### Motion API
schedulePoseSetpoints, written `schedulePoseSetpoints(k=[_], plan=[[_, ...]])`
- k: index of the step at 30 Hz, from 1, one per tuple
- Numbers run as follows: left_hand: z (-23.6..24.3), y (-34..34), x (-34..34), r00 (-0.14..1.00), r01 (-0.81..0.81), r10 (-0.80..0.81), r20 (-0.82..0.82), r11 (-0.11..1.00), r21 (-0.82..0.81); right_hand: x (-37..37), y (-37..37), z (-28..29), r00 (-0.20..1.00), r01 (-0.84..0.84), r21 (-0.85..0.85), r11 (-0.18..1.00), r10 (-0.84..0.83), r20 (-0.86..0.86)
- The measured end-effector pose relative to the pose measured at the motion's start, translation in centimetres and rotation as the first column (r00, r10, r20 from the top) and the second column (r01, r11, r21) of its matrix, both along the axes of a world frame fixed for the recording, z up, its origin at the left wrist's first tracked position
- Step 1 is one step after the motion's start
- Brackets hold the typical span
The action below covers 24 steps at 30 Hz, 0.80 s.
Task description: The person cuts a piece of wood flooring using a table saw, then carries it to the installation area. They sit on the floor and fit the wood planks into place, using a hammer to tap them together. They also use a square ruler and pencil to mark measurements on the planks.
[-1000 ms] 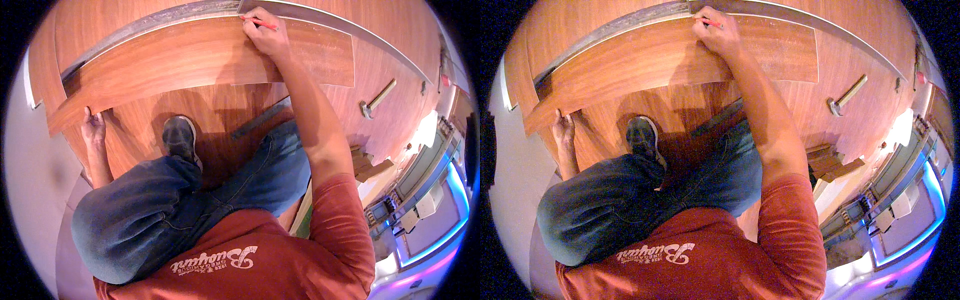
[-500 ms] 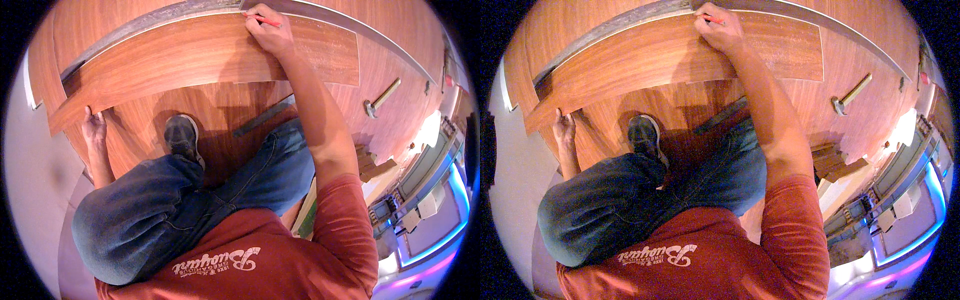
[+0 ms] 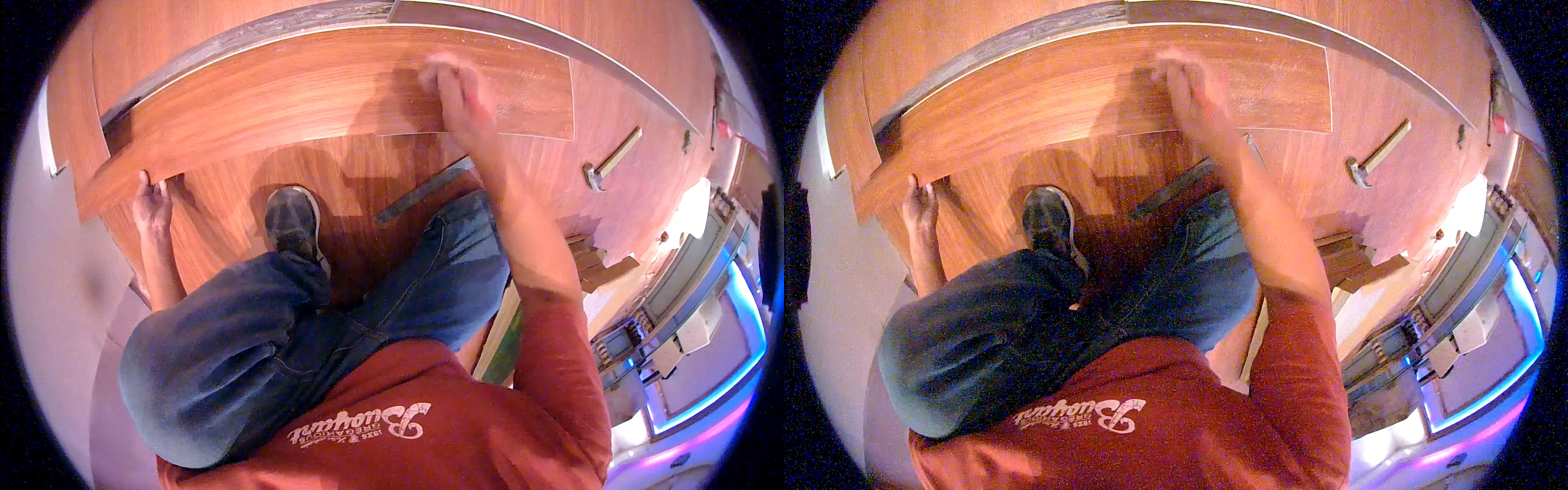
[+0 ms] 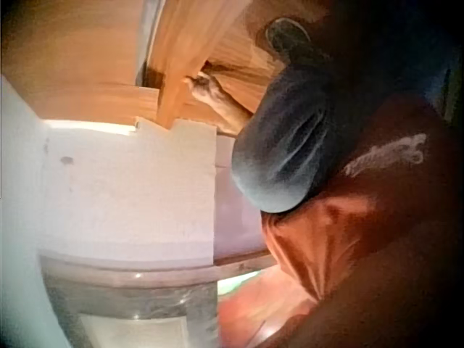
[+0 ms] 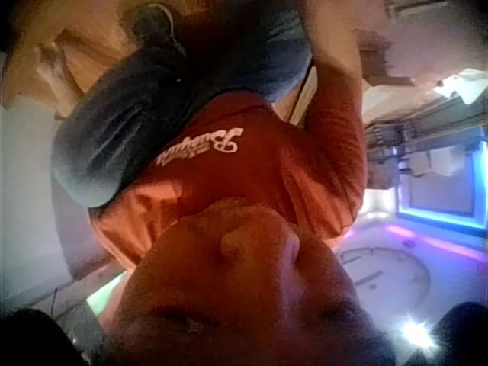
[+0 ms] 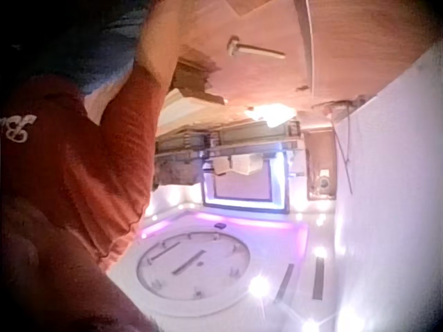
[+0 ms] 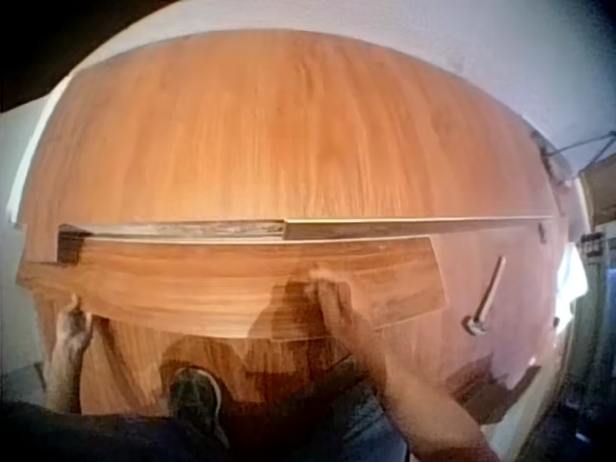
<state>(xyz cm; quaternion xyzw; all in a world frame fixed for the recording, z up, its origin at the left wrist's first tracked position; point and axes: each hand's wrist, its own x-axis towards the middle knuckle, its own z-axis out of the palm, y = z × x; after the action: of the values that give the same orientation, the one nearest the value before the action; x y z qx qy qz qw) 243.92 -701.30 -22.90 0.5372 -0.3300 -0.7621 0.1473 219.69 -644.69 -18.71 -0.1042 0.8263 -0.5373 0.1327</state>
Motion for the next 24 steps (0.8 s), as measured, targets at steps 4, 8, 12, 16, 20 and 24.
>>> schedulePoseSetpoints(k=[4, 8, 12, 16, 20, 24], plan=[[-0.3, 0.5, 0.2, 1.000, 0.004, -0.003, 0.014, 1.000, -0.029, 9.4, 2.6, 4.1, 0.779, -0.555, 0.420, 0.718, 0.625, -0.041], [-0.3, -3.4, 7.6, 0.998, 0.027, -0.027, -0.051, 1.000, 0.002, 14.8, 0.6, 3.9, 0.609, -0.490, 0.718, 0.495, 0.784, -0.125], [-2.9, 1.6, 7.8, 0.995, 0.084, -0.078, -0.061, 0.991, 0.106, 15.8, 1.1, 1.7, 0.534, -0.493, 0.826, 0.272, 0.845, 0.041], [-3.8, 4.9, 9.0, 0.996, -0.030, 0.043, -0.073, 0.984, 0.178, 16.3, 0.8, -0.8, 0.341, -0.578, 0.813, 0.065, 0.925, 0.168], [-3.7, 6.6, 9.3, 0.997, -0.051, 0.059, -0.053, 0.987, 0.152, 15.6, 1.3, 0.0, 0.233, -0.631, 0.774, 0.062, 0.966, 0.112], [-1.7, 8.4, 8.7, 1.000, 0.017, -0.015, -0.017, 0.993, 0.118, 17.0, 0.6, 6.1, 0.414, -0.709, 0.671, 0.218, 0.899, 0.145]])
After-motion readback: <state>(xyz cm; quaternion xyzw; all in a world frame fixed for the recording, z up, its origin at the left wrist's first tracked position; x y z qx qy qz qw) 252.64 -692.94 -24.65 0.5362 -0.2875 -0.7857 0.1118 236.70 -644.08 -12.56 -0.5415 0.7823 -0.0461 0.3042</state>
